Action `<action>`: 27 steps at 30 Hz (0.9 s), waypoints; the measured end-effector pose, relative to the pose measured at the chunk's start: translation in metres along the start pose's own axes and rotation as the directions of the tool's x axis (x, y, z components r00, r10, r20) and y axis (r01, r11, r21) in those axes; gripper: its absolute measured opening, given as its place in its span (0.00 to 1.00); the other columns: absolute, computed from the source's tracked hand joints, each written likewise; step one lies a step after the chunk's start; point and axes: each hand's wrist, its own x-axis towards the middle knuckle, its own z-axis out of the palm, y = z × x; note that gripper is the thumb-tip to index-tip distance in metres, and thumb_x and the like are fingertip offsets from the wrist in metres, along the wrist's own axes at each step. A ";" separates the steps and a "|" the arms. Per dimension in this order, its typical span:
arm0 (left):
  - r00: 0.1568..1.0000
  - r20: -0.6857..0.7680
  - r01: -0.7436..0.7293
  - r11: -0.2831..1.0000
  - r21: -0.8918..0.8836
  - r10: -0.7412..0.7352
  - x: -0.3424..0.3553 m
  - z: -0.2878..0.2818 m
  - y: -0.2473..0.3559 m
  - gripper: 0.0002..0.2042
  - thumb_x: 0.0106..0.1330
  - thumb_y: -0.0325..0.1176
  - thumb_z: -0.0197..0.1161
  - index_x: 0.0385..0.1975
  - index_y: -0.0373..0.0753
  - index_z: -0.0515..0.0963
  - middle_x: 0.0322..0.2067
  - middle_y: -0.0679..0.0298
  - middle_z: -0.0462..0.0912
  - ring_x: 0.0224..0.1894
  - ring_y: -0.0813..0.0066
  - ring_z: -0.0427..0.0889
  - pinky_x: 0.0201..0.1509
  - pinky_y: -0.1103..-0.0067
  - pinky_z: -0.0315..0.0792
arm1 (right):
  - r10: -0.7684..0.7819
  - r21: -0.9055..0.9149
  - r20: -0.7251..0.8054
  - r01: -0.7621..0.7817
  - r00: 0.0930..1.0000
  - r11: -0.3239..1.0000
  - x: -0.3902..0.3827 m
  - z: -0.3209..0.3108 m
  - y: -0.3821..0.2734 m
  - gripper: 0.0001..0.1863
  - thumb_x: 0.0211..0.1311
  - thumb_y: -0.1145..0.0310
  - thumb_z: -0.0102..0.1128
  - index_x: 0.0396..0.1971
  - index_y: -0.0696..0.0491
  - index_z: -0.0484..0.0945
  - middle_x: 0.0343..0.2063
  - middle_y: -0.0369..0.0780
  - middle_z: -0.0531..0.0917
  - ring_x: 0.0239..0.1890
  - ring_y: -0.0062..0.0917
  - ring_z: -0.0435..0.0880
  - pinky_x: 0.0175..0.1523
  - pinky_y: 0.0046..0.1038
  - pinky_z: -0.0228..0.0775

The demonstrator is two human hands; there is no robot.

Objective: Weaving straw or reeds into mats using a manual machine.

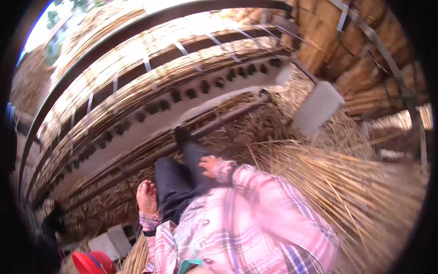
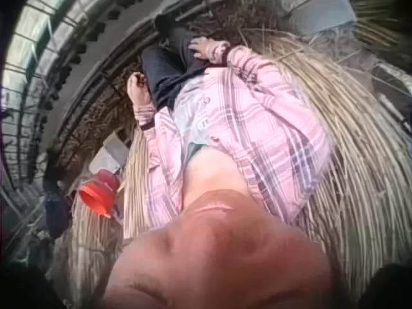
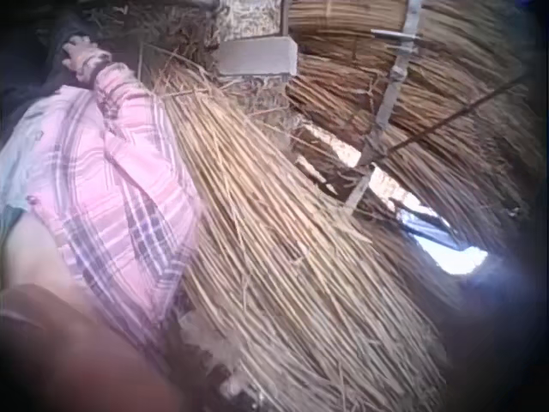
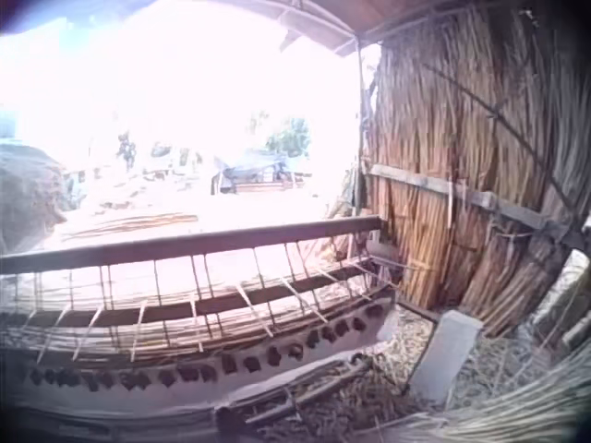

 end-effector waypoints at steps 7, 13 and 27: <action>0.957 0.105 0.248 0.950 0.189 -0.271 0.029 -0.009 -0.024 0.07 0.65 0.36 0.55 0.39 0.45 0.75 0.35 0.73 0.78 0.35 0.82 0.77 0.38 0.84 0.71 | 0.697 -0.122 -0.104 -0.705 0.709 0.699 -0.112 -0.069 0.107 0.28 0.58 0.58 0.54 0.57 0.54 0.64 0.59 0.47 0.64 0.61 0.40 0.61 0.61 0.49 0.52; 0.970 0.083 0.203 0.951 0.234 -0.227 0.057 -0.026 -0.014 0.08 0.65 0.37 0.55 0.40 0.45 0.75 0.36 0.74 0.78 0.36 0.83 0.76 0.38 0.84 0.71 | 0.965 -0.320 -0.252 -0.947 0.073 -0.012 -0.322 -0.137 0.164 0.26 0.54 0.53 0.52 0.49 0.54 0.75 0.53 0.45 0.73 0.57 0.36 0.68 0.59 0.42 0.57; 0.943 0.104 0.279 0.922 0.268 -0.315 0.062 -0.001 -0.028 0.08 0.64 0.37 0.56 0.40 0.44 0.75 0.36 0.71 0.77 0.37 0.80 0.75 0.40 0.83 0.70 | 0.995 -0.391 -0.042 -0.918 0.093 0.069 -0.313 -0.140 0.188 0.14 0.58 0.61 0.54 0.42 0.47 0.80 0.43 0.34 0.81 0.49 0.32 0.78 0.45 0.46 0.70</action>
